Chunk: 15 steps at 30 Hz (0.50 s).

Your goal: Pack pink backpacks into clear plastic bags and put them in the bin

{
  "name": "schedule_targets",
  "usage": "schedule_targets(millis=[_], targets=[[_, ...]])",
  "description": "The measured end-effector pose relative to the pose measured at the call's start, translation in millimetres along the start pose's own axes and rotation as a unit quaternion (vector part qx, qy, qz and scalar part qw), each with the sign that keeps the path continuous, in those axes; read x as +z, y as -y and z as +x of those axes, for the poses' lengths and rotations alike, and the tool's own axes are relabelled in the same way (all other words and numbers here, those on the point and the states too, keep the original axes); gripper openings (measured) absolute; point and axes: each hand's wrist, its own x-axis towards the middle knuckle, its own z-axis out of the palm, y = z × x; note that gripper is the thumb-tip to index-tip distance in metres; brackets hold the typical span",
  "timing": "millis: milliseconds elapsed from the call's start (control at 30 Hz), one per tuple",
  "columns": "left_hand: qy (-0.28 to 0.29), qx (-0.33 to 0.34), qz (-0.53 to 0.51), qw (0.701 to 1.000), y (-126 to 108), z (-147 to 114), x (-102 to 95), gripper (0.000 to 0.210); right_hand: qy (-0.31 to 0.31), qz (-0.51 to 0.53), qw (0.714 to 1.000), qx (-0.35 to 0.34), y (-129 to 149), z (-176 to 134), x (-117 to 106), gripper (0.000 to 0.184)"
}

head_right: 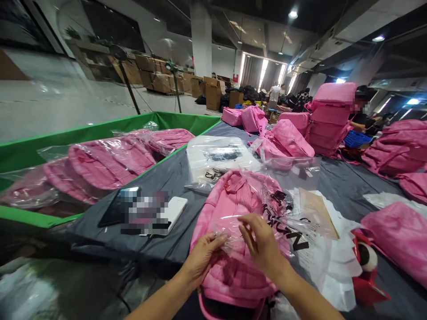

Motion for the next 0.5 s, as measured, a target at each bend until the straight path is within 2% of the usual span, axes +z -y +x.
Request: schedule_targets(millis=[67,133,200,267,333,367,433,500], targets=[[-0.023,0.001,-0.015,1.0,-3,-2,-4.7,0.041,-0.003,-0.076,0.997,-0.033,0,-29,-3,0.016],[-0.039,0.009,-0.016,0.999,-8,-3,-7.4,0.037,0.009,-0.15,0.988,-0.043,-12,-52,-3,0.017],[-0.048,0.022,0.003,0.999,-12,-1,-9.2,0.034,-0.025,-0.24,0.97,-0.02,-35,-63,-6,0.024],[-0.057,0.038,0.027,0.997,-13,4,-11.6,0.032,-0.064,-0.306,0.949,0.044,-63,-63,-13,0.03],[-0.077,0.054,0.035,0.995,-15,9,-14.6,0.033,-0.054,-0.324,0.939,0.103,-82,-56,-21,0.032],[-0.091,0.059,0.036,0.993,-16,10,-15.7,0.036,-0.034,-0.32,0.94,0.112,-86,-52,-23,0.03],[-0.113,0.067,0.034,0.991,-18,10,-15.4,0.041,0.002,-0.296,0.952,0.077,-79,-46,-21,0.024],[-0.108,0.067,0.024,0.992,-23,4,-9.9,0.043,0.025,-0.261,0.965,0.01,-58,-43,-12,0.021]])
